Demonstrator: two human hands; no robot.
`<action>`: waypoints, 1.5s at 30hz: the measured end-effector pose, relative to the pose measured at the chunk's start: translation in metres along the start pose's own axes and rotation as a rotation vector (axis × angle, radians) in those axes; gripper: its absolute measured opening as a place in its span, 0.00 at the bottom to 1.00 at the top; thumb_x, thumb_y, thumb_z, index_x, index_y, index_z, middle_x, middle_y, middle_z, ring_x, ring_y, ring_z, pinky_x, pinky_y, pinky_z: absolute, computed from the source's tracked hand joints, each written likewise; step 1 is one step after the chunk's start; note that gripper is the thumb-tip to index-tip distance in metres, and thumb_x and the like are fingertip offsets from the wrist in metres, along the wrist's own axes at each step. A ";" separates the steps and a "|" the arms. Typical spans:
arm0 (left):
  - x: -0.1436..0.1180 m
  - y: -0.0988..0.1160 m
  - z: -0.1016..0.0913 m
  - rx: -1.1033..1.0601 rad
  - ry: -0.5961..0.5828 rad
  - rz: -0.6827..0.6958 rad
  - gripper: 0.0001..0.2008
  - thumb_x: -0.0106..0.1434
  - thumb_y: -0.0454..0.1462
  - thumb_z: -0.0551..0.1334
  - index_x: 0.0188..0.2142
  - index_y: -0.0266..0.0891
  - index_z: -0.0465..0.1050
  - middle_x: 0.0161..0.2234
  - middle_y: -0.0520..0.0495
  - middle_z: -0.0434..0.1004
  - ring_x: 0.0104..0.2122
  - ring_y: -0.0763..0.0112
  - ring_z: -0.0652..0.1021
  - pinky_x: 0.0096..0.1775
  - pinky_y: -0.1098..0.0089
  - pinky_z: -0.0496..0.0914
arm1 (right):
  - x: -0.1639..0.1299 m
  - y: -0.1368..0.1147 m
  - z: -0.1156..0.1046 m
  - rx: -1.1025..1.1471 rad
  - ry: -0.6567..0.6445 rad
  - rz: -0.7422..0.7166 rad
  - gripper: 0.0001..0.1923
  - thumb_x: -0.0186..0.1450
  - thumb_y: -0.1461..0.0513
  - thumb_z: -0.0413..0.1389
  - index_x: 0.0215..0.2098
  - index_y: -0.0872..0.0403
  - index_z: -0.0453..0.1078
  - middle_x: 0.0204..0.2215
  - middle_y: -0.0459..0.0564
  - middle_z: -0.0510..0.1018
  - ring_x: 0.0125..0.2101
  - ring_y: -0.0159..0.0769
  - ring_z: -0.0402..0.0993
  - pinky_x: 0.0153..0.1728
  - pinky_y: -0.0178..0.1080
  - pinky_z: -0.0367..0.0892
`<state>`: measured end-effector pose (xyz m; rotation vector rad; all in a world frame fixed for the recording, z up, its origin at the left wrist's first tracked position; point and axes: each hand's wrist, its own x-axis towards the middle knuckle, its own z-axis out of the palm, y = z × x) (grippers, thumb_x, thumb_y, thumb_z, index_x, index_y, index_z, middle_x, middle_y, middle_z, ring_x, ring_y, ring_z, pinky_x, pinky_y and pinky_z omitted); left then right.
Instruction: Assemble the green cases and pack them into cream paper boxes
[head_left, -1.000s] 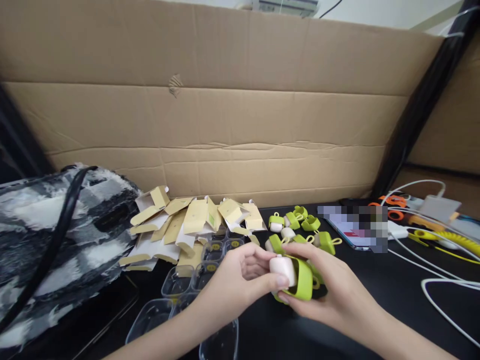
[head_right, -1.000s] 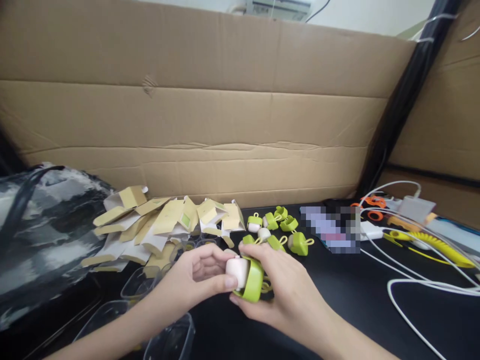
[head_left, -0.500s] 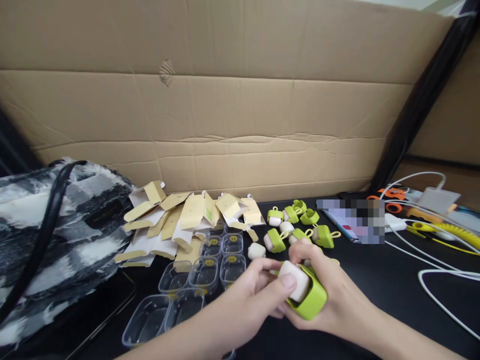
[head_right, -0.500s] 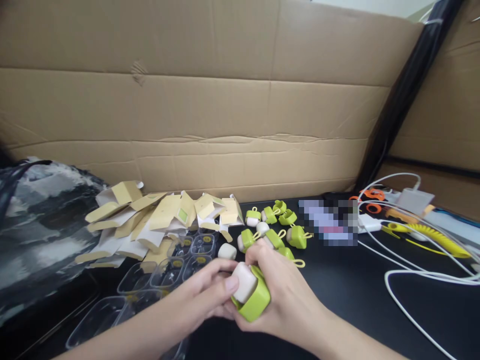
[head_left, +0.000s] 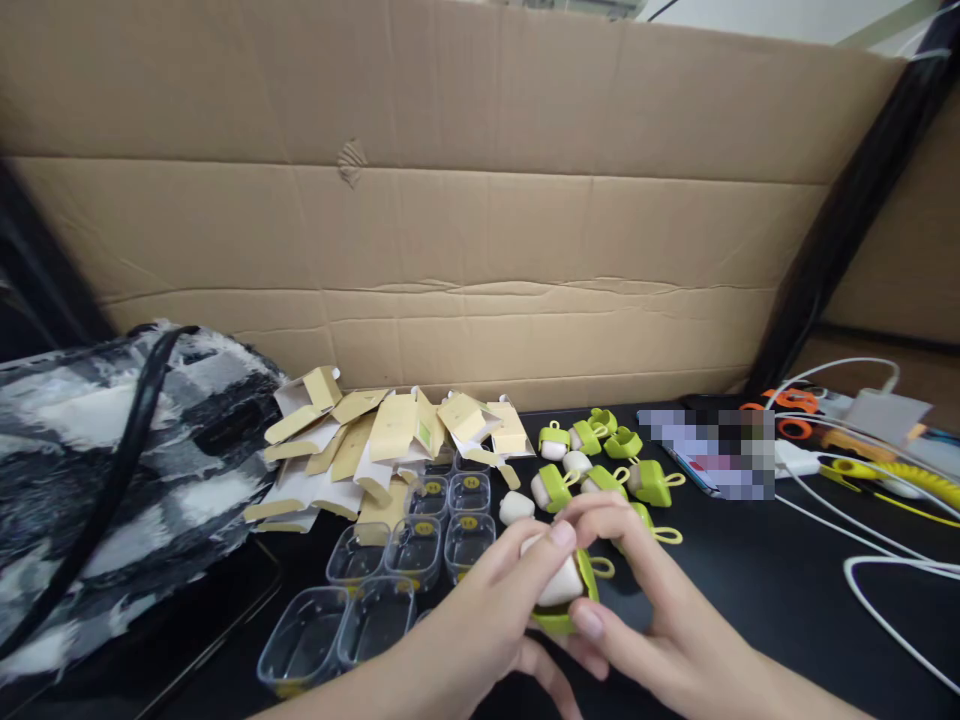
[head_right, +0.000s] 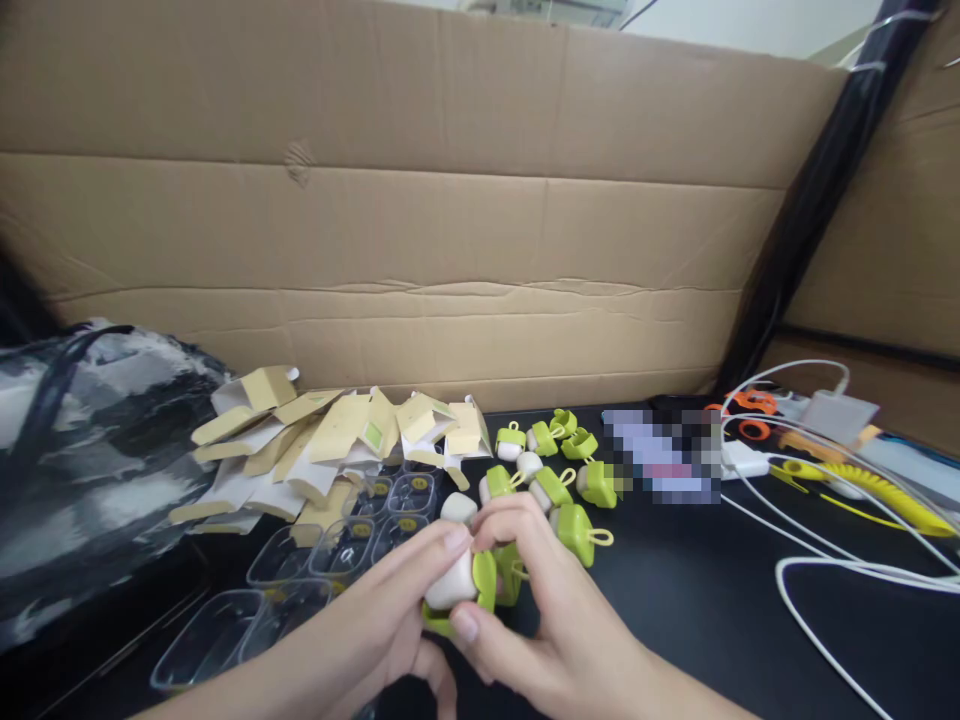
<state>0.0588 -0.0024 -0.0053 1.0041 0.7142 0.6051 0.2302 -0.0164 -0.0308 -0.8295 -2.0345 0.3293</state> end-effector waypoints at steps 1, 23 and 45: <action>0.000 0.001 0.000 -0.009 -0.004 0.012 0.25 0.55 0.57 0.63 0.38 0.39 0.65 0.24 0.53 0.69 0.25 0.69 0.75 0.19 0.76 0.70 | 0.001 0.000 0.000 -0.011 0.029 -0.013 0.12 0.65 0.63 0.53 0.45 0.46 0.58 0.42 0.48 0.70 0.42 0.36 0.72 0.43 0.35 0.71; 0.002 -0.014 -0.003 0.299 -0.018 0.223 0.17 0.54 0.25 0.58 0.42 0.38 0.58 0.28 0.59 0.61 0.25 0.81 0.63 0.26 0.78 0.58 | 0.001 -0.005 0.003 -0.234 0.120 -0.253 0.13 0.52 0.73 0.52 0.32 0.51 0.63 0.41 0.52 0.76 0.39 0.35 0.78 0.37 0.33 0.74; 0.001 -0.014 -0.004 0.303 0.032 0.228 0.15 0.60 0.32 0.61 0.45 0.38 0.57 0.31 0.57 0.62 0.26 0.80 0.64 0.29 0.77 0.61 | 0.005 -0.001 -0.005 -0.118 0.084 -0.198 0.13 0.54 0.73 0.54 0.34 0.51 0.64 0.41 0.50 0.76 0.41 0.32 0.78 0.41 0.29 0.72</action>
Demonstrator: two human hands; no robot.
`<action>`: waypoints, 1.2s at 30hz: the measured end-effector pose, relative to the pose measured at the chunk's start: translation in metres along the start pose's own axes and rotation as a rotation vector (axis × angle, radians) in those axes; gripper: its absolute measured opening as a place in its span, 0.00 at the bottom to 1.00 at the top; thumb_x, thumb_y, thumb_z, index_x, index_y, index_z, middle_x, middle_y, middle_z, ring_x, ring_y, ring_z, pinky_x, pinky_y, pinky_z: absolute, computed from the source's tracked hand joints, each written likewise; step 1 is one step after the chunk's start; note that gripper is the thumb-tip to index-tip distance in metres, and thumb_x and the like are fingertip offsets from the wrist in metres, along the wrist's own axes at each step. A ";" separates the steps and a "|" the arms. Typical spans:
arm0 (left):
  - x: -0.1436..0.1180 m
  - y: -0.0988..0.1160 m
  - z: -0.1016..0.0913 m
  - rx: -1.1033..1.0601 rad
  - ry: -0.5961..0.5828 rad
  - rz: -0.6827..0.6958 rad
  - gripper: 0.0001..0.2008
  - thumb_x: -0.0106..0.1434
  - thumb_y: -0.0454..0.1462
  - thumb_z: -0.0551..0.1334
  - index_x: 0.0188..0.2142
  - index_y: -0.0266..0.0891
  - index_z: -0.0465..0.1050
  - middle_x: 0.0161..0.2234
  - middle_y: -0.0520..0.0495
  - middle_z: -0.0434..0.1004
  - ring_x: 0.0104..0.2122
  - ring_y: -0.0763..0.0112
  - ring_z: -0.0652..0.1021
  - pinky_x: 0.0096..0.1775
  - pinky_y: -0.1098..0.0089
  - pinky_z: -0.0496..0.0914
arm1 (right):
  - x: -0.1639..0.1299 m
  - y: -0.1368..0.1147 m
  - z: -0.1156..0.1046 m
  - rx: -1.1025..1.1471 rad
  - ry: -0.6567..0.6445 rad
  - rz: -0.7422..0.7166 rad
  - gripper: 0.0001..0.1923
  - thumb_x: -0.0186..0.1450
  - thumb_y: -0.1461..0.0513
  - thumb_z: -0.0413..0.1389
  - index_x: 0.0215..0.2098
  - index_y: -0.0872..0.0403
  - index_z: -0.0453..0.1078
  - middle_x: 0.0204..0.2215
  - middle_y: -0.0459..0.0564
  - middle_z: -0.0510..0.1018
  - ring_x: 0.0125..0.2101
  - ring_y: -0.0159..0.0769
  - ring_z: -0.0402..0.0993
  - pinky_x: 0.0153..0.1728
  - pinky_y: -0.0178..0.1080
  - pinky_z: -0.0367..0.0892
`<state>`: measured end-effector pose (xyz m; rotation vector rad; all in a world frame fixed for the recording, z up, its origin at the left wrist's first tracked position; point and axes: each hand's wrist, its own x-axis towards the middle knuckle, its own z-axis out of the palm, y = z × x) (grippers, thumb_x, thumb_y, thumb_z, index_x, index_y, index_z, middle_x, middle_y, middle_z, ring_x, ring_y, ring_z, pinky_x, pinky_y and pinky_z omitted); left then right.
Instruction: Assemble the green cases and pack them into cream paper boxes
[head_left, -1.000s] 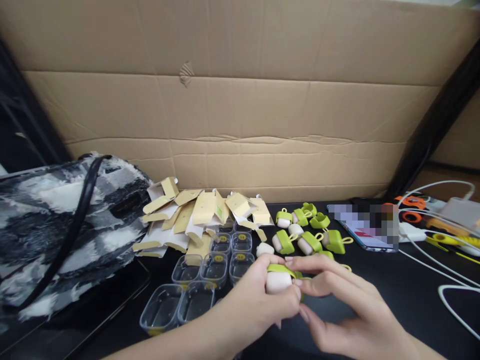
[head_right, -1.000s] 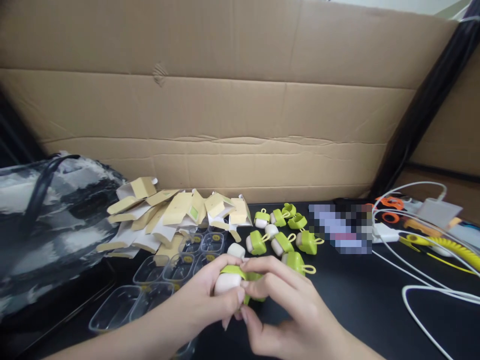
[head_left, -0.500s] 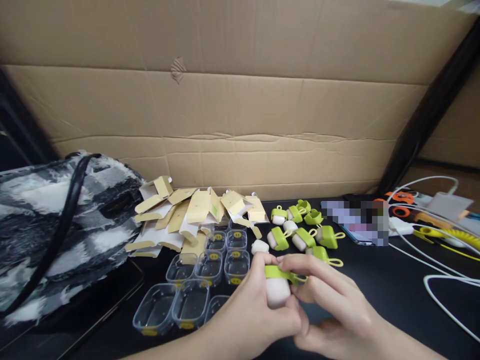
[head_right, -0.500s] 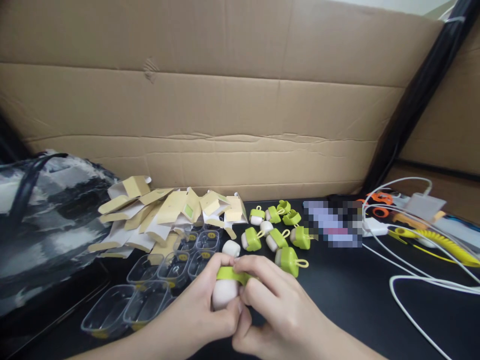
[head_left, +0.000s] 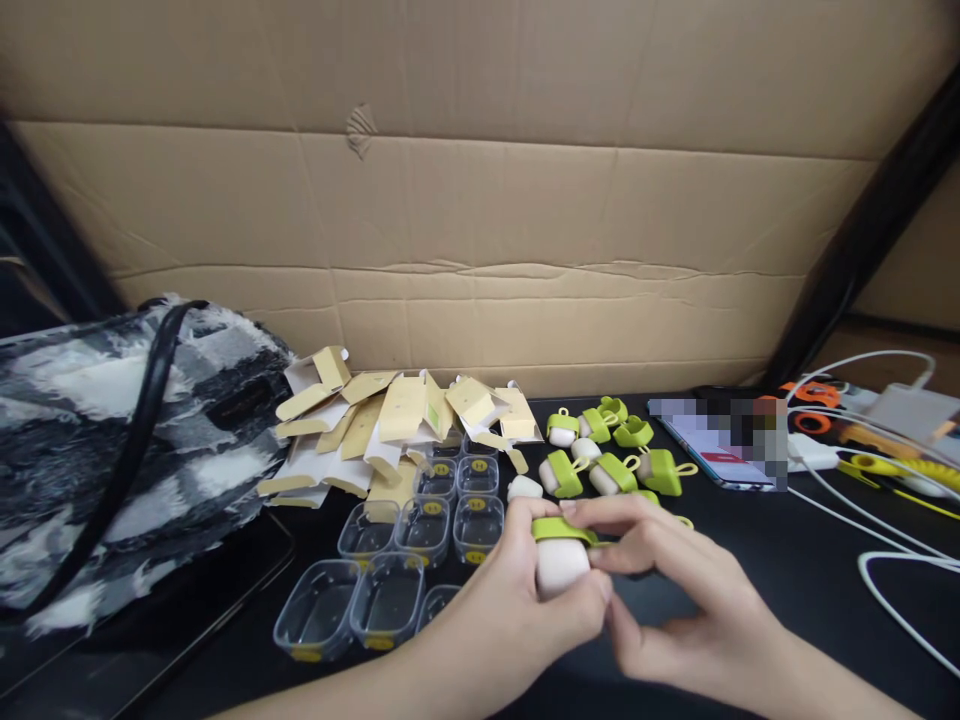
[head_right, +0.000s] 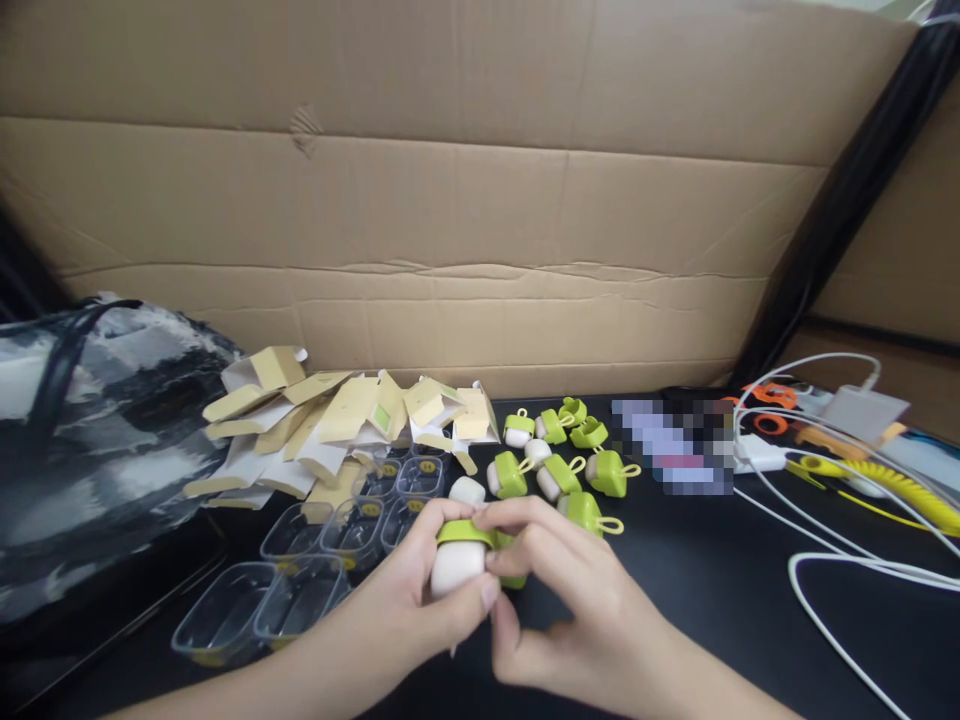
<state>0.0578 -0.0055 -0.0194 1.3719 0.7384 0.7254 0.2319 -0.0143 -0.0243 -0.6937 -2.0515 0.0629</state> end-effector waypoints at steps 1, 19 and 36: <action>0.000 0.002 -0.001 0.000 -0.012 0.001 0.16 0.62 0.36 0.61 0.46 0.39 0.57 0.31 0.57 0.61 0.25 0.80 0.63 0.27 0.77 0.61 | 0.000 0.003 -0.002 0.032 -0.002 0.027 0.14 0.55 0.72 0.55 0.36 0.51 0.65 0.41 0.49 0.76 0.41 0.32 0.77 0.43 0.29 0.71; -0.003 0.015 -0.002 -0.048 -0.049 0.050 0.20 0.62 0.38 0.64 0.48 0.39 0.57 0.37 0.52 0.65 0.31 0.77 0.67 0.34 0.75 0.63 | -0.007 0.009 -0.006 0.179 -0.082 0.132 0.22 0.59 0.72 0.55 0.48 0.46 0.64 0.50 0.48 0.73 0.51 0.34 0.72 0.52 0.33 0.67; 0.006 0.046 -0.045 0.880 0.060 0.292 0.06 0.67 0.37 0.55 0.43 0.41 0.67 0.43 0.46 0.70 0.47 0.60 0.68 0.51 0.59 0.62 | -0.006 0.028 -0.076 -0.308 0.101 0.371 0.22 0.59 0.58 0.58 0.51 0.46 0.63 0.43 0.51 0.75 0.43 0.46 0.75 0.42 0.46 0.72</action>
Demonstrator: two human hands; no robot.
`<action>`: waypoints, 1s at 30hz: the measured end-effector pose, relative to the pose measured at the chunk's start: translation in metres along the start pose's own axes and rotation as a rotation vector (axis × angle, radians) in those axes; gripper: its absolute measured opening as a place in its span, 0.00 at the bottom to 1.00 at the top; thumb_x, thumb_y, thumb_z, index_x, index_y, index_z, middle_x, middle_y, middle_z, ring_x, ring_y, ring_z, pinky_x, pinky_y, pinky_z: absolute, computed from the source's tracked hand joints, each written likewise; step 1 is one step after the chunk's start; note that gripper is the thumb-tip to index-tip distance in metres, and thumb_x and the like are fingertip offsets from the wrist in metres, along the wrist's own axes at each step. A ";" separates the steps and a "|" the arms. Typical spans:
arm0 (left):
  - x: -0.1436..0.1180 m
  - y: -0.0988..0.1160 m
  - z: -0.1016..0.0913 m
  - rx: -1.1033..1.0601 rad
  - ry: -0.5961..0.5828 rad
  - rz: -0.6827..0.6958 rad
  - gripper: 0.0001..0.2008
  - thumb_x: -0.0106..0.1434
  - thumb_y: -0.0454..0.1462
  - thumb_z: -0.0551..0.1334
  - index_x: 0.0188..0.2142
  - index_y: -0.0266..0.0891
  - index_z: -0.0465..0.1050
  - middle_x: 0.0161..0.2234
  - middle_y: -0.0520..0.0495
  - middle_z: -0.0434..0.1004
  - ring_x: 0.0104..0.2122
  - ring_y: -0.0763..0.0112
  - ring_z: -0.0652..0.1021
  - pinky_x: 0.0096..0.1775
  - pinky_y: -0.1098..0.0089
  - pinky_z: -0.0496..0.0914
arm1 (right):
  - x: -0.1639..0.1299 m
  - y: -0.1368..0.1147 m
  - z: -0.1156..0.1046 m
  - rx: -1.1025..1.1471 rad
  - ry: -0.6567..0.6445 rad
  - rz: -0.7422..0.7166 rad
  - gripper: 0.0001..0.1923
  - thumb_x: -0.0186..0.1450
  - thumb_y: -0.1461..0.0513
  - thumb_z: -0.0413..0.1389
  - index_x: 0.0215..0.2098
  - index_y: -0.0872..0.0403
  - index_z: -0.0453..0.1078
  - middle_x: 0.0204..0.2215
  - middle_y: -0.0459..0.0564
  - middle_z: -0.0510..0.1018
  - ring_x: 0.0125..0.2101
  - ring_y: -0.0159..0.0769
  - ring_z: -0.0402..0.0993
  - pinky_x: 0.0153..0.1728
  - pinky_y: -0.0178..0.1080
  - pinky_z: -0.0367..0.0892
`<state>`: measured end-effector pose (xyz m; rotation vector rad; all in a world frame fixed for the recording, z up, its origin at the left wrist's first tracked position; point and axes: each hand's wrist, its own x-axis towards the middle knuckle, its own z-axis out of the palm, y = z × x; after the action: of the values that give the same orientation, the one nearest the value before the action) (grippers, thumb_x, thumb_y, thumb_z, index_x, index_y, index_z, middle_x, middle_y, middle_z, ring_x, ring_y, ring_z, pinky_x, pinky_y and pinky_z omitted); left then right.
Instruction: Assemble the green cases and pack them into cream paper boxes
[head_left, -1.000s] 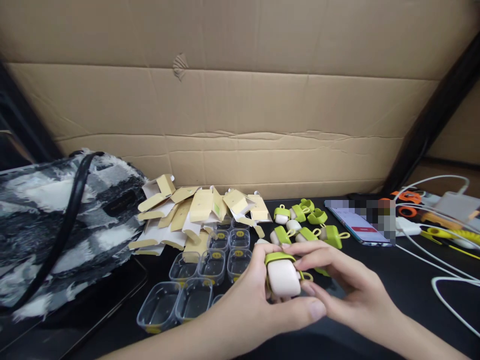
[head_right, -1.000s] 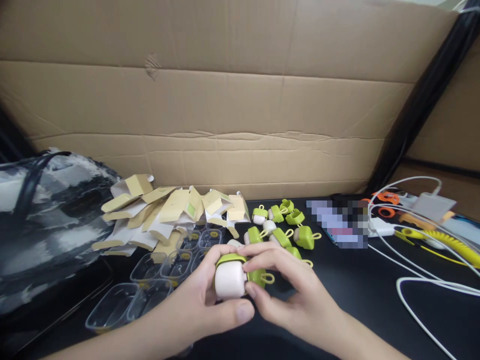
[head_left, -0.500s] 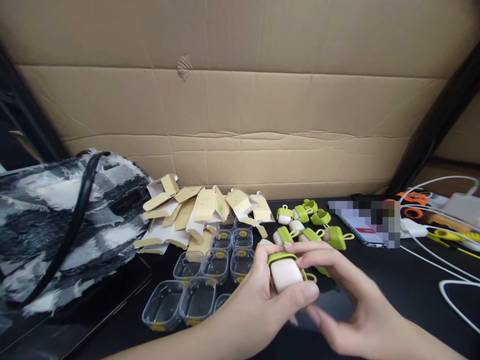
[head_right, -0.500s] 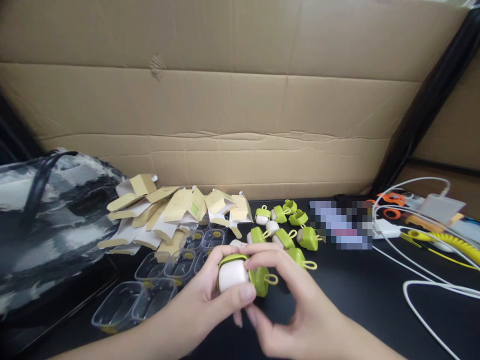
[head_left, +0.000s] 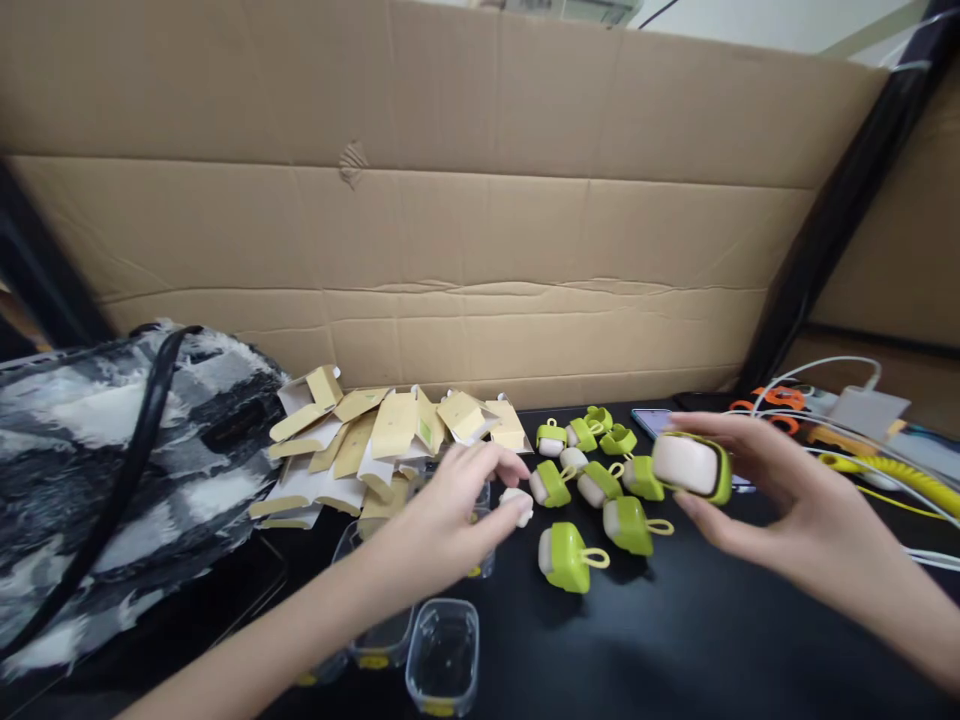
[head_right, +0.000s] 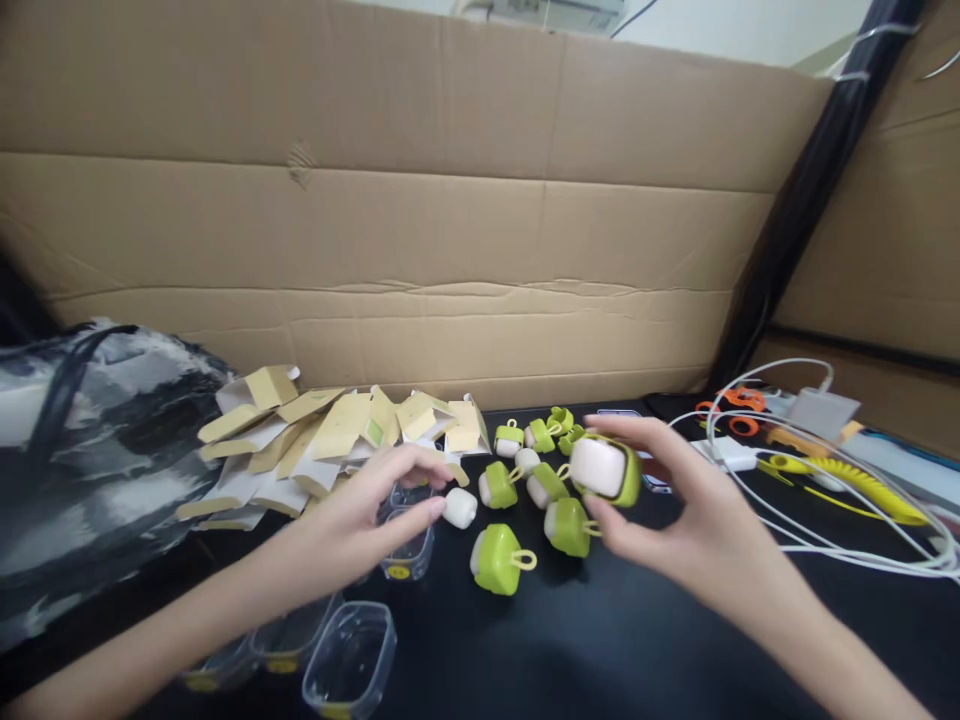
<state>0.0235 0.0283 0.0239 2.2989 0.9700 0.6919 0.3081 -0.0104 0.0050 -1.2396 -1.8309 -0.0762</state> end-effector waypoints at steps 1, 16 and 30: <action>0.003 -0.004 -0.005 0.145 -0.002 0.031 0.06 0.67 0.35 0.55 0.41 0.40 0.69 0.42 0.46 0.70 0.47 0.59 0.68 0.50 0.58 0.62 | -0.002 0.012 -0.008 -0.032 -0.003 0.060 0.22 0.58 0.56 0.59 0.49 0.47 0.63 0.41 0.51 0.76 0.40 0.47 0.76 0.40 0.47 0.73; 0.035 -0.005 0.028 0.479 -0.047 -0.113 0.09 0.54 0.36 0.66 0.35 0.35 0.76 0.39 0.38 0.73 0.48 0.44 0.67 0.51 0.51 0.62 | -0.041 0.067 -0.008 -0.119 -0.417 0.244 0.17 0.61 0.49 0.58 0.42 0.48 0.67 0.41 0.51 0.81 0.41 0.47 0.80 0.41 0.46 0.75; 0.027 0.007 0.017 0.250 -0.026 -0.152 0.16 0.48 0.32 0.62 0.40 0.36 0.72 0.38 0.39 0.75 0.45 0.43 0.70 0.47 0.50 0.63 | 0.100 0.126 0.078 0.039 -0.231 0.099 0.10 0.69 0.59 0.54 0.46 0.54 0.70 0.44 0.50 0.76 0.37 0.35 0.76 0.37 0.42 0.73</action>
<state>0.0543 0.0395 0.0227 2.4056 1.2657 0.5002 0.3467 0.1620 -0.0230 -1.3551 -1.9533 0.1634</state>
